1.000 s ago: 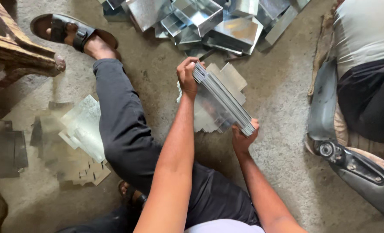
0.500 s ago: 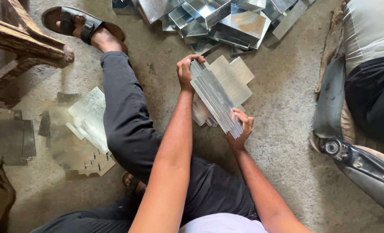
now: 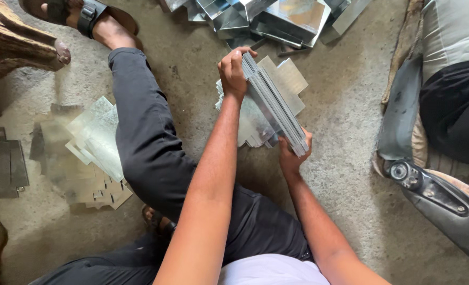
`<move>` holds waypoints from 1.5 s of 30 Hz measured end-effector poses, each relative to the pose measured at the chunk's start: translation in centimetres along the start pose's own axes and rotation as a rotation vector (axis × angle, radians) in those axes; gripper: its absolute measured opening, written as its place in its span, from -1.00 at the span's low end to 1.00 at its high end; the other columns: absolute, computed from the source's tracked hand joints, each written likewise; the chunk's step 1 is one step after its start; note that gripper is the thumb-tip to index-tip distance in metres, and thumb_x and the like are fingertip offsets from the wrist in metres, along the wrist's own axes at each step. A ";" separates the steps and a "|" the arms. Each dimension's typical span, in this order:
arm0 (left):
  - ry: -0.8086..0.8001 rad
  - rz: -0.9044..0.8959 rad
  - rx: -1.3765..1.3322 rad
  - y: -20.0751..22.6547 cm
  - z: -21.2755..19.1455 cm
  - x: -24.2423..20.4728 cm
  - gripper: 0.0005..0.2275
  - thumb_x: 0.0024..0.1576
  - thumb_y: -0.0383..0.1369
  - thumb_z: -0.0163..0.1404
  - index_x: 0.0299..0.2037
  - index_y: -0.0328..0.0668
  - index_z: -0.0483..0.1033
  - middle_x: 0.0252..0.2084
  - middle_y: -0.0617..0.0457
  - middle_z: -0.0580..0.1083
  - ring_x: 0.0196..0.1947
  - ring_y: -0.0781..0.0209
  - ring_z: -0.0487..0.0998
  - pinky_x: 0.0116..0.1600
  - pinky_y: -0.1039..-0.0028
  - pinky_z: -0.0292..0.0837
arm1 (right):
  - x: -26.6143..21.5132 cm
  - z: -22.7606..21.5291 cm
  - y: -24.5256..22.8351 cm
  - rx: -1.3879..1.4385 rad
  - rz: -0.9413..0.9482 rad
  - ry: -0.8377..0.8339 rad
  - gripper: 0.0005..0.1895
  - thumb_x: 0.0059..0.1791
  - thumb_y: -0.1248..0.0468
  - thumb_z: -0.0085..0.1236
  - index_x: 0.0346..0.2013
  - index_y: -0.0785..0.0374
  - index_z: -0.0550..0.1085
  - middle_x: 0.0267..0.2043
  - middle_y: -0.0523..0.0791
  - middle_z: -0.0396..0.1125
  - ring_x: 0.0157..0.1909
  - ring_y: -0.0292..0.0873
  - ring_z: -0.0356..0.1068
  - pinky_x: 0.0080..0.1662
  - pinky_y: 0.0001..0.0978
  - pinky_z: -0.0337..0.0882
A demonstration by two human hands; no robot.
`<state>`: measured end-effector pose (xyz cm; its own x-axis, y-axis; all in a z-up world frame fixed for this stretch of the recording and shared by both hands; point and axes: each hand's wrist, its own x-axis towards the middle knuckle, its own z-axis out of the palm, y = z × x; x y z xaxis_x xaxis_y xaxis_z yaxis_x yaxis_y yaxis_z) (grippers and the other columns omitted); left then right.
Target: The person sits on the floor and organizes a pile of flat, rectangular metal sheets. They pick up the sheets, align them, and stack them into a neat pile, occasionally moving the stack to a different spot on the floor.
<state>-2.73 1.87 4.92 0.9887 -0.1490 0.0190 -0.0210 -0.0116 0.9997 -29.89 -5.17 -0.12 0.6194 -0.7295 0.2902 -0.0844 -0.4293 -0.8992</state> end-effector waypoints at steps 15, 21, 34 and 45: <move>-0.126 -0.071 -0.097 -1.8 -0.6 0.2 -0.60 0.24 -0.18 -0.15 -0.12 -0.38 0.68 -0.19 -0.11 0.64 -0.15 0.15 0.59 0.04 0.44 0.42 | 0.7 0.6 -2.1 0.065 -0.043 0.011 -0.40 -0.03 0.05 0.43 0.10 0.36 0.39 0.12 -0.03 0.37 0.17 -0.08 0.38 0.24 -0.23 0.36; -0.174 -0.067 -0.145 -2.7 -0.8 0.7 -0.61 0.22 -0.22 -0.14 -0.07 -0.39 0.67 -0.08 -0.12 0.65 -0.02 0.13 0.63 0.16 0.45 0.43 | 0.7 0.8 -2.2 0.064 -0.032 0.016 -0.39 -0.01 0.01 0.41 0.11 0.36 0.39 0.13 -0.02 0.37 0.17 -0.09 0.37 0.25 -0.22 0.36; -0.315 -0.165 -0.149 -1.8 -1.1 1.4 -0.63 0.20 -0.22 -0.03 0.02 -0.36 0.64 0.04 -0.13 0.62 0.13 0.13 0.55 0.28 0.46 0.31 | 0.6 0.7 -1.4 0.070 -0.028 0.021 -0.42 -0.01 0.05 0.40 0.09 0.36 0.38 0.13 -0.01 0.36 0.19 -0.06 0.36 0.26 -0.19 0.33; -0.533 -0.248 -0.194 -0.5 -3.1 2.4 -0.49 0.00 -0.30 0.03 0.20 -0.31 0.55 0.17 -0.10 0.55 0.19 0.17 0.50 0.33 0.47 0.27 | 1.2 1.1 -3.1 0.106 -0.074 -0.003 -0.50 -0.06 0.23 0.41 0.04 0.27 0.35 0.10 0.04 0.41 0.15 -0.02 0.38 0.24 -0.14 0.36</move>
<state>0.15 4.57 4.50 0.7496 -0.6386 -0.1743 0.2767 0.0631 0.9589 -28.04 -4.12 2.62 0.6234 -0.6960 0.3562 0.0447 -0.4231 -0.9050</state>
